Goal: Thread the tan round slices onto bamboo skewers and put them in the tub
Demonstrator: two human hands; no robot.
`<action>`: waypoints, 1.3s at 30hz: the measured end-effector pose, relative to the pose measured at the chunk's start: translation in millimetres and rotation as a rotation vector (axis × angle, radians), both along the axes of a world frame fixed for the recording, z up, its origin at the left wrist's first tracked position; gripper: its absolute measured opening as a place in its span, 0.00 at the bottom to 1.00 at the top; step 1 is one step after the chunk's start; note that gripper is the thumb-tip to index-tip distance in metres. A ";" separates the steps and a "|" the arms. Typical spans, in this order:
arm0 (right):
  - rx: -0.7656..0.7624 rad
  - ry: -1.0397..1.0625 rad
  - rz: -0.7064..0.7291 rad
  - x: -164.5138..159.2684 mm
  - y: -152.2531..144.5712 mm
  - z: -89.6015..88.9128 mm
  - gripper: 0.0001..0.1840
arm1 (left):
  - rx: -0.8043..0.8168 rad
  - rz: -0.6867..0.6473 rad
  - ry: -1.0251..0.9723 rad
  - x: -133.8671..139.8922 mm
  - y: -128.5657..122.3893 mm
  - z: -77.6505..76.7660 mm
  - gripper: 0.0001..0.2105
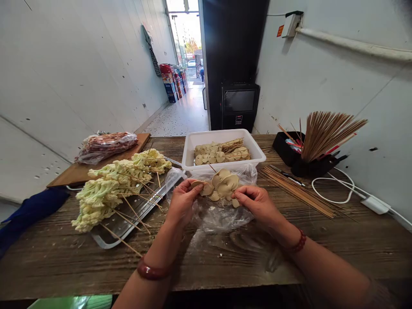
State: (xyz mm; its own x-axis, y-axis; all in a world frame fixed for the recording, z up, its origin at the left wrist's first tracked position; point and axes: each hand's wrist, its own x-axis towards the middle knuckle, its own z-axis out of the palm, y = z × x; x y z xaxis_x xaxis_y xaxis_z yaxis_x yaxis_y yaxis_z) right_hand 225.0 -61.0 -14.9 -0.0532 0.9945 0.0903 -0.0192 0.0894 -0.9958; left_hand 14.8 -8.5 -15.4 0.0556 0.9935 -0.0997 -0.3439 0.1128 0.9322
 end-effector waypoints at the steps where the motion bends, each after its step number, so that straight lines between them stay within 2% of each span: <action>1: 0.005 -0.002 0.003 0.0 -0.2 -1.1 0.14 | -0.024 -0.001 -0.006 -0.3 0.4 0.2 0.17; 4: 0.010 -0.018 0.006 -0.5 -1.2 -4.0 0.14 | -0.074 0.015 -0.060 -0.6 1.6 1.0 0.18; 10: -0.011 -0.043 0.051 -6.3 -6.1 -2.0 0.14 | -0.065 0.037 -0.193 -1.5 4.5 0.5 0.15; 16: -0.059 -0.097 0.120 -13.5 -11.2 -2.1 0.12 | -0.062 0.106 -0.239 -5.3 6.2 -2.8 0.13; 22: -0.047 -0.152 0.138 -15.9 -12.3 -8.5 0.10 | -0.048 0.055 -0.245 -5.7 4.4 -0.6 0.08; 29: -0.033 -0.183 0.164 -17.8 -12.8 -17.2 0.11 | 0.018 0.019 -0.314 -2.6 2.2 0.7 0.12; 39: -0.027 -0.172 0.139 -17.9 -13.0 -16.7 0.12 | 0.055 0.010 -0.302 0.7 0.2 1.5 0.12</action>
